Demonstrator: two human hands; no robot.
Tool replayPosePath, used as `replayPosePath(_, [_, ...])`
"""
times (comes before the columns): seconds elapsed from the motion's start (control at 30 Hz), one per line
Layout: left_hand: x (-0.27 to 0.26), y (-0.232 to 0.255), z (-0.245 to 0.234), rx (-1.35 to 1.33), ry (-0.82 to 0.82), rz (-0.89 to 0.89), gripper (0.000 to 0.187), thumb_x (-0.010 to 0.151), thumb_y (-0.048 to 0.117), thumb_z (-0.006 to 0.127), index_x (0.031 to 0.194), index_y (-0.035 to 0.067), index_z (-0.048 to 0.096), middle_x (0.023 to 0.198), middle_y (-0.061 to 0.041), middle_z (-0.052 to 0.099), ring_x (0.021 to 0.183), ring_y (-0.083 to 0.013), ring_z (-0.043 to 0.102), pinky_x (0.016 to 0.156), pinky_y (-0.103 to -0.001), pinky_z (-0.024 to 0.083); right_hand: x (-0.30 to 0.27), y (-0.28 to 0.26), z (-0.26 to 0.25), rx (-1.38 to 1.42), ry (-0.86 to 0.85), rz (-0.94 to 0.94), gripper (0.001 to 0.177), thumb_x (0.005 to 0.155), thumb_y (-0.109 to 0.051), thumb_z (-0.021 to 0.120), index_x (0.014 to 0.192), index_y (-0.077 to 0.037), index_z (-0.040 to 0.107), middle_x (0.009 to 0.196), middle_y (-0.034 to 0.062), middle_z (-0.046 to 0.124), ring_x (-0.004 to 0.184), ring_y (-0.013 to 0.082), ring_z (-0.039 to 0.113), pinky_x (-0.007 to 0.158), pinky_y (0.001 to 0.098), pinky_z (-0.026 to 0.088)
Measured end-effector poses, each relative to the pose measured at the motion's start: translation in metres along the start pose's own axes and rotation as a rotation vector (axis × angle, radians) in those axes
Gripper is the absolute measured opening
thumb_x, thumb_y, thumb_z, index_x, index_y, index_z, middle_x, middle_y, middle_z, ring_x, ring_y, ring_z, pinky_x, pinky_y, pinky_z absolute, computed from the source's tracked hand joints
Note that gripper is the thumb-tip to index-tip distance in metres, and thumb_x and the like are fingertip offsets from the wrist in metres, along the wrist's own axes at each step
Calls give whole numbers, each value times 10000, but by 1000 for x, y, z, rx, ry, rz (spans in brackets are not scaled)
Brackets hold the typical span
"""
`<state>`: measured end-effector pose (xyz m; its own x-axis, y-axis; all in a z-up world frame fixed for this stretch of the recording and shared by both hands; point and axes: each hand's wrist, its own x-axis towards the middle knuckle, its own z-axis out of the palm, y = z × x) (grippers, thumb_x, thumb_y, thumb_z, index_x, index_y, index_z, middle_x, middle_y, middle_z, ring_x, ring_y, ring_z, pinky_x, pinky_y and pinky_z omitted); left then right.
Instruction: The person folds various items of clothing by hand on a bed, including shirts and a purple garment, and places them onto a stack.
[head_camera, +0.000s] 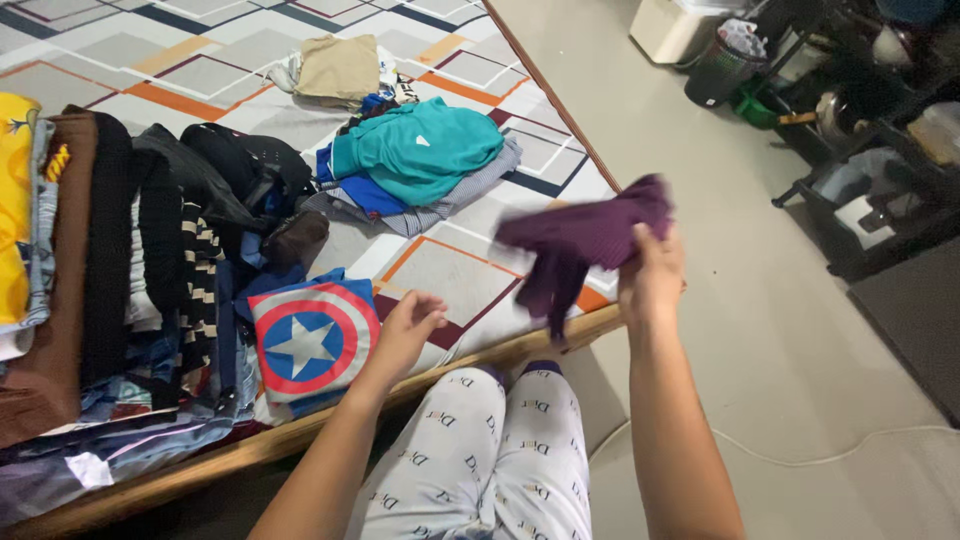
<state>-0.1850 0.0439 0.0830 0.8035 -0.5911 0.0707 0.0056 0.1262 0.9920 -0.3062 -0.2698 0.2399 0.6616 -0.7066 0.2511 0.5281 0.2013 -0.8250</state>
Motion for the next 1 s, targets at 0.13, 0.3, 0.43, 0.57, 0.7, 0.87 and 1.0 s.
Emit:
replayPosePath(0.13, [-9, -4, -13, 524, 200, -12, 259, 933, 179, 672, 1175, 97, 626, 1170, -77, 716, 1140, -246, 693, 1009, -412, 510, 39, 40, -57, -63, 182, -101, 335, 975, -6, 552, 1309, -7, 528, 1220, 111, 640, 1095, 219, 658, 969, 364, 564])
replayPosePath(0.3, [-20, -19, -41, 1124, 363, 147, 468, 835, 213, 709, 1278, 98, 610, 1475, -141, 512, 1414, -383, 379, 1160, -614, 169, 28, 157, -152, -457, 756, -113, 944, 793, 45, 691, 1577, -146, 202, 1146, 49, 588, 985, 170, 595, 845, 311, 527])
replayPosePath(0.43, [-20, -38, -45, 1215, 358, 133, 482, 842, 239, 671, 1313, 164, 606, 1530, -90, 469, 1466, -333, 368, 1226, -591, 175, 23, 237, -160, -783, 391, -40, 358, 899, -35, 709, 1234, -22, 584, 1117, 91, 636, 997, 181, 618, 882, 307, 513])
replayPosePath(0.57, [-24, -49, -48, 1236, 341, 134, 528, 828, 251, 672, 1346, 180, 599, 1537, -92, 460, 1463, -340, 358, 1223, -591, 163, 6, 283, -63, -714, 84, 185, 361, 855, -60, 676, 1203, -37, 585, 1109, 101, 630, 968, 200, 603, 806, 342, 509])
replayPosePath(0.7, [-22, -50, -49, 1239, 338, 110, 551, 839, 251, 671, 1382, 206, 589, 1570, -85, 430, 1477, -341, 334, 1217, -588, 152, 1, 301, 42, -935, -129, 207, 384, 865, -67, 678, 1238, -75, 583, 1112, 173, 605, 940, 284, 607, 793, 436, 538])
replayPosePath(0.87, [-20, -49, -49, 1189, 331, 74, 586, 810, 228, 664, 1390, 242, 584, 1582, -73, 417, 1497, -334, 315, 1228, -581, 145, 24, 332, 112, -1074, -467, -469, 429, 824, -41, 730, 1230, -43, 590, 1203, 177, 622, 1117, 399, 606, 959, 461, 495])
replayPosePath(1.0, [-19, -43, -51, 1178, 313, 57, 622, 803, 219, 662, 1417, 230, 570, 1586, -93, 397, 1493, -354, 294, 1219, -580, 136, 57, 351, 133, -1362, -539, -534, 512, 807, -82, 673, 1307, -16, 587, 1225, 182, 599, 1067, 385, 590, 872, 493, 473])
